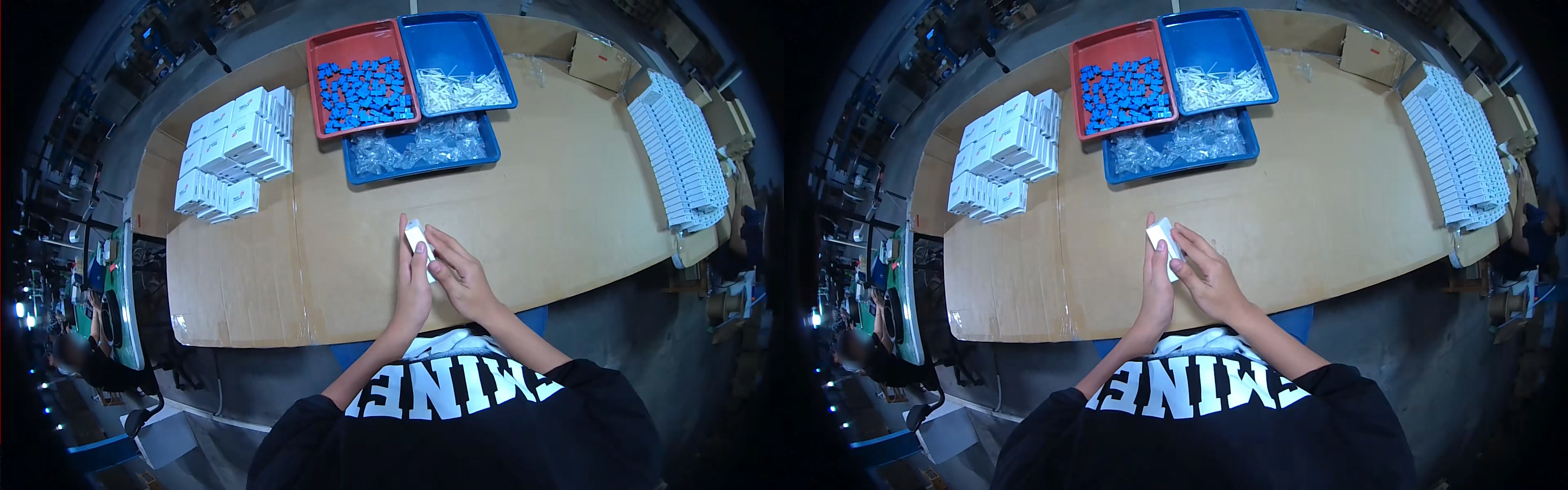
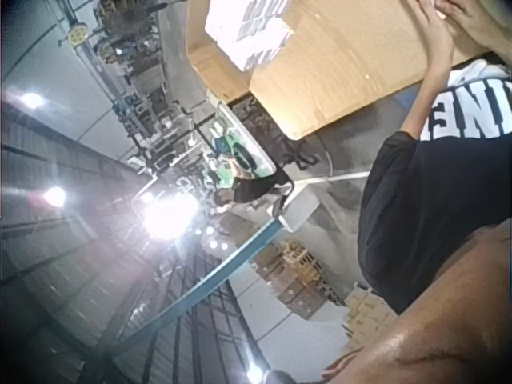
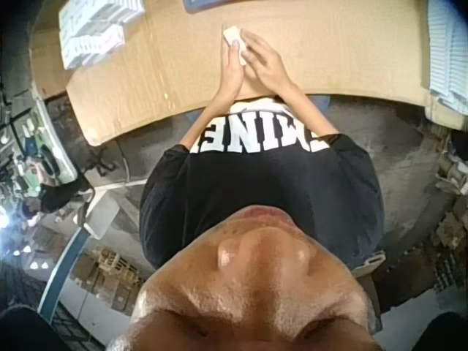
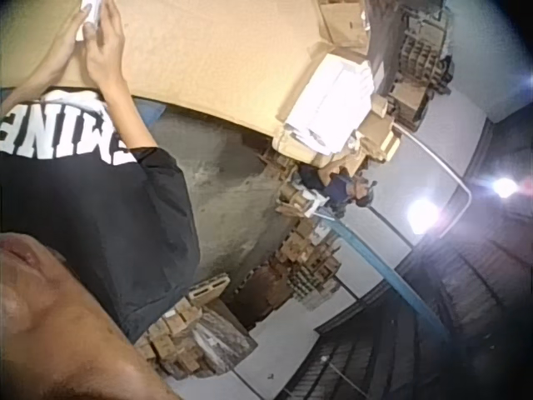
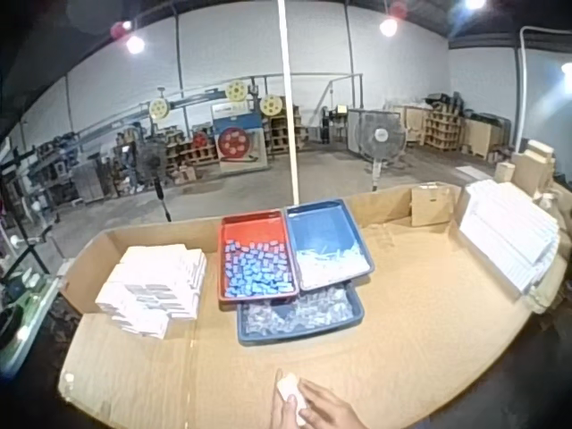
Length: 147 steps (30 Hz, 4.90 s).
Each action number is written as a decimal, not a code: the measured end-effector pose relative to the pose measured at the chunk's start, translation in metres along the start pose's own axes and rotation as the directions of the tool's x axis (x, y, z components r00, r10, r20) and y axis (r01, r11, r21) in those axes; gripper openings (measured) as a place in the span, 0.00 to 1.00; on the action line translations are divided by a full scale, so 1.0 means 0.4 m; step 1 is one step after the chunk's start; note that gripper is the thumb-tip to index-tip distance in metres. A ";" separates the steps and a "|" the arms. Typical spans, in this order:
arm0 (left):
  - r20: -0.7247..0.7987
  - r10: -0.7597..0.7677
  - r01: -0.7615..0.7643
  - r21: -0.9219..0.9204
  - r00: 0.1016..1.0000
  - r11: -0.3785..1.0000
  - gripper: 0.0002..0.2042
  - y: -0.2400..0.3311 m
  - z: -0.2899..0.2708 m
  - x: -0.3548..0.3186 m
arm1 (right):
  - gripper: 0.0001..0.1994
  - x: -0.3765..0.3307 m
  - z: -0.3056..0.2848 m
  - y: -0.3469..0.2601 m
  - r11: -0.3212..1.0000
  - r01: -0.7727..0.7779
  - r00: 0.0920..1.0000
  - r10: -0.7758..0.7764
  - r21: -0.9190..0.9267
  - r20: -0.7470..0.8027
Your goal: The person packs blue electronic components from a clear plastic bag into white boxes by hand, then organizes the filled boxes on a workbench.
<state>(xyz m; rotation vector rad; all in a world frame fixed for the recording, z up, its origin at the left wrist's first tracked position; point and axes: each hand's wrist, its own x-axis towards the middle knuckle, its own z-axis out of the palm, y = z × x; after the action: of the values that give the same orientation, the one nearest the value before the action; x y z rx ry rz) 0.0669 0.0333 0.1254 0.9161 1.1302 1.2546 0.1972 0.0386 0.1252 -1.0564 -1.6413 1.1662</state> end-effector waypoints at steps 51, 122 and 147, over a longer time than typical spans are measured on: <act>-0.116 0.602 -0.546 0.315 0.790 0.777 0.55 -0.017 -0.116 0.049 | 0.30 0.071 0.156 -0.118 0.839 -0.302 0.952 0.288 0.453 0.102; -0.098 -0.179 0.168 -0.106 0.979 0.980 0.27 0.049 -0.084 0.047 | 0.26 0.110 0.054 0.036 0.796 0.439 0.896 -0.419 -0.417 0.145; -0.145 -0.193 0.171 -0.148 0.970 0.974 0.19 0.020 -0.084 0.041 | 0.22 0.088 0.060 0.071 0.720 0.474 0.873 -0.459 -0.508 0.164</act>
<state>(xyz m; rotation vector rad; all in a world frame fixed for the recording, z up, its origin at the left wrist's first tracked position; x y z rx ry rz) 0.0319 0.0482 0.1232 0.6053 1.2103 1.2512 0.1690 0.0716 0.0981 -0.8587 -2.1642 0.3820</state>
